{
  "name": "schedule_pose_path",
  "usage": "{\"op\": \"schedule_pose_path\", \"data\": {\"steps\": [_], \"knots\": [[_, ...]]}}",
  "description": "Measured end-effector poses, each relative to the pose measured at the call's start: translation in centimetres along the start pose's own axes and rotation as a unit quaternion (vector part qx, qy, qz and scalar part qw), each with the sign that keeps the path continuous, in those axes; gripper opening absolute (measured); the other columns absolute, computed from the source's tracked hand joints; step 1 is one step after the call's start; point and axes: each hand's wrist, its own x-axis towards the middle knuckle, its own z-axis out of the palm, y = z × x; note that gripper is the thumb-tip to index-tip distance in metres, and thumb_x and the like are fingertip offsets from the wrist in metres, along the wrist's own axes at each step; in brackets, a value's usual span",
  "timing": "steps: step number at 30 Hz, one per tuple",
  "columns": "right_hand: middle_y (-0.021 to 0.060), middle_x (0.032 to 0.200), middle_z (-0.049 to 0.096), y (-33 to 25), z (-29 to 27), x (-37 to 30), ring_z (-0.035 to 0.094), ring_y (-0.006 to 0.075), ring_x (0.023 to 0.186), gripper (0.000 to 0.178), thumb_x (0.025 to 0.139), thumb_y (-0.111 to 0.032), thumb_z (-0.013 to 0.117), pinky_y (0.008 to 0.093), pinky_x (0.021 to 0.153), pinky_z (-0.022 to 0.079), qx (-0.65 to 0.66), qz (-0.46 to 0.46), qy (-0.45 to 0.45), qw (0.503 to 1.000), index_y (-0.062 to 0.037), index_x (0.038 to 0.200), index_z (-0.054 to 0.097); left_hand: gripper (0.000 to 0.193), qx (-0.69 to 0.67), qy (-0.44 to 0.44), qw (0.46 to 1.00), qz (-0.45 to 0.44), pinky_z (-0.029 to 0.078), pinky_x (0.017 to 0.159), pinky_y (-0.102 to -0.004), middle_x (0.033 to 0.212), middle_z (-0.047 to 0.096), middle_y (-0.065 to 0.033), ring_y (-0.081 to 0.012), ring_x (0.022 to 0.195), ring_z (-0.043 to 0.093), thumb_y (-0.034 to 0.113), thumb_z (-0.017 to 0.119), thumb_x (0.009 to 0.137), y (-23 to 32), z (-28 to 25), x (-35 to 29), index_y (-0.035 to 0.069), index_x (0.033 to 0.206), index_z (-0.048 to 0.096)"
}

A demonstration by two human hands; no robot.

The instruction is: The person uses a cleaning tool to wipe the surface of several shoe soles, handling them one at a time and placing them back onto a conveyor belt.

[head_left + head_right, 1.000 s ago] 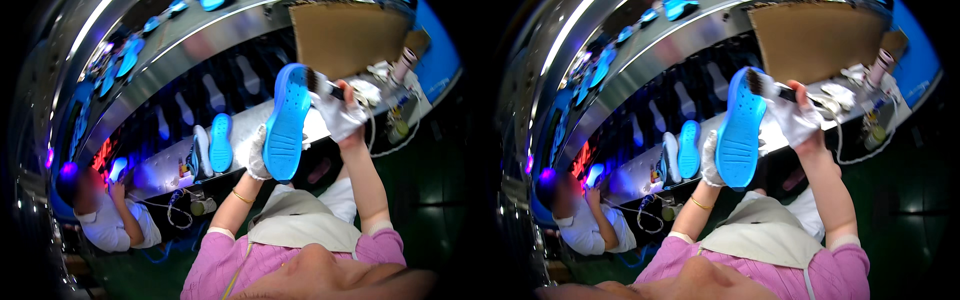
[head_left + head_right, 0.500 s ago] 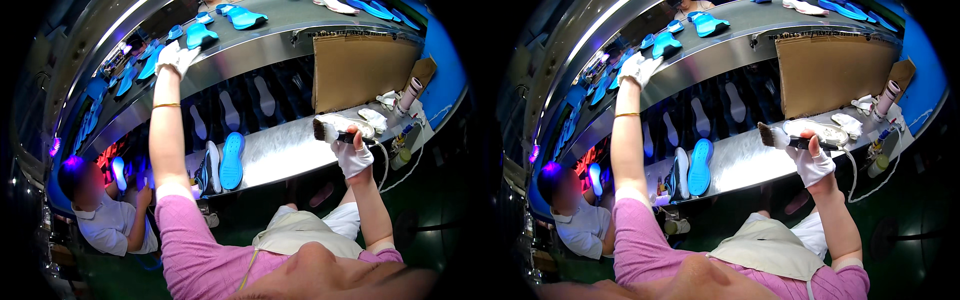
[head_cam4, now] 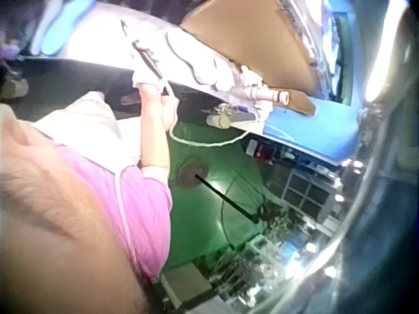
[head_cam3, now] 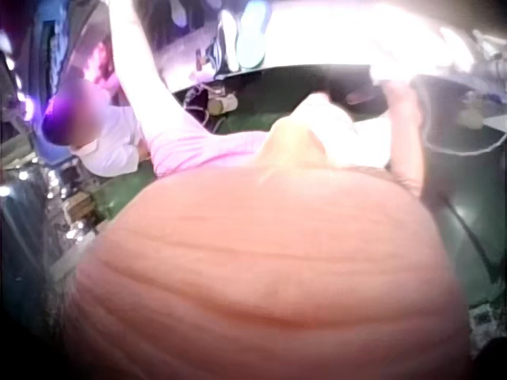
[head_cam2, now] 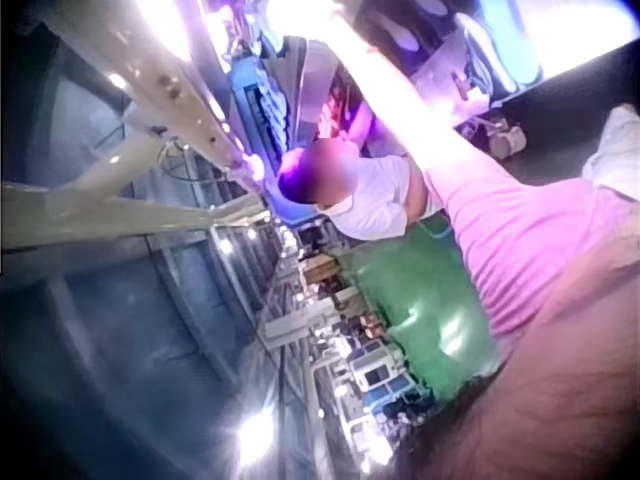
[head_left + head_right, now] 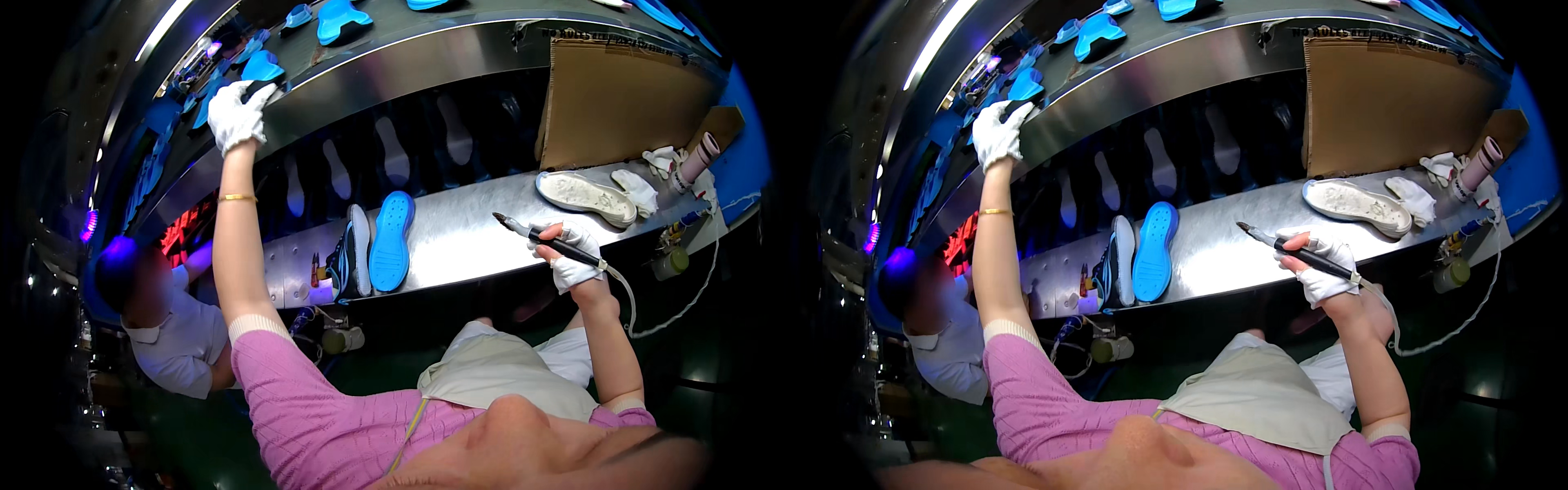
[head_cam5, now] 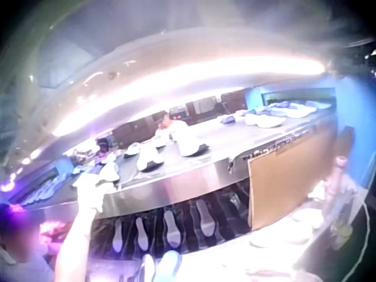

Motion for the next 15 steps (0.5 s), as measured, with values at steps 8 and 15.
{"op": "schedule_pose_path", "data": {"steps": [8, 15], "knots": [[0.0059, 0.096, 0.064, 0.7, -2.5, -1.8, 0.062, 0.0133, 0.084, 0.019, 0.080, 0.008, 0.067, 0.0258, 0.079, 0.050, -0.192, -0.091, 0.047, 0.976, -0.0033, 0.095, 0.063, 0.032, -0.720, 0.225, 0.642, -0.136, 0.052, 0.093, -0.0367, 0.112, 0.064, -0.0138, -0.0201, 0.099, 0.062, 0.024, 0.065, 0.093, 7.7, -13.6, -4.7, 0.000, 0.115, 0.064], [0.0069, 0.090, 0.065, 2.0, -5.7, -3.3, 0.062, 0.0118, 0.077, 0.020, 0.084, 0.005, 0.065, 0.0237, 0.073, 0.050, -0.074, -0.060, 0.134, 0.986, -0.0038, 0.101, 0.061, 0.056, -0.925, -0.231, 0.265, -0.143, 0.055, 0.075, -0.0393, 0.086, 0.064, -0.0208, -0.0245, 0.081, 0.063, 0.048, 0.048, 0.095, 14.3, -7.4, -12.8, -0.006, 0.101, 0.063]]}}
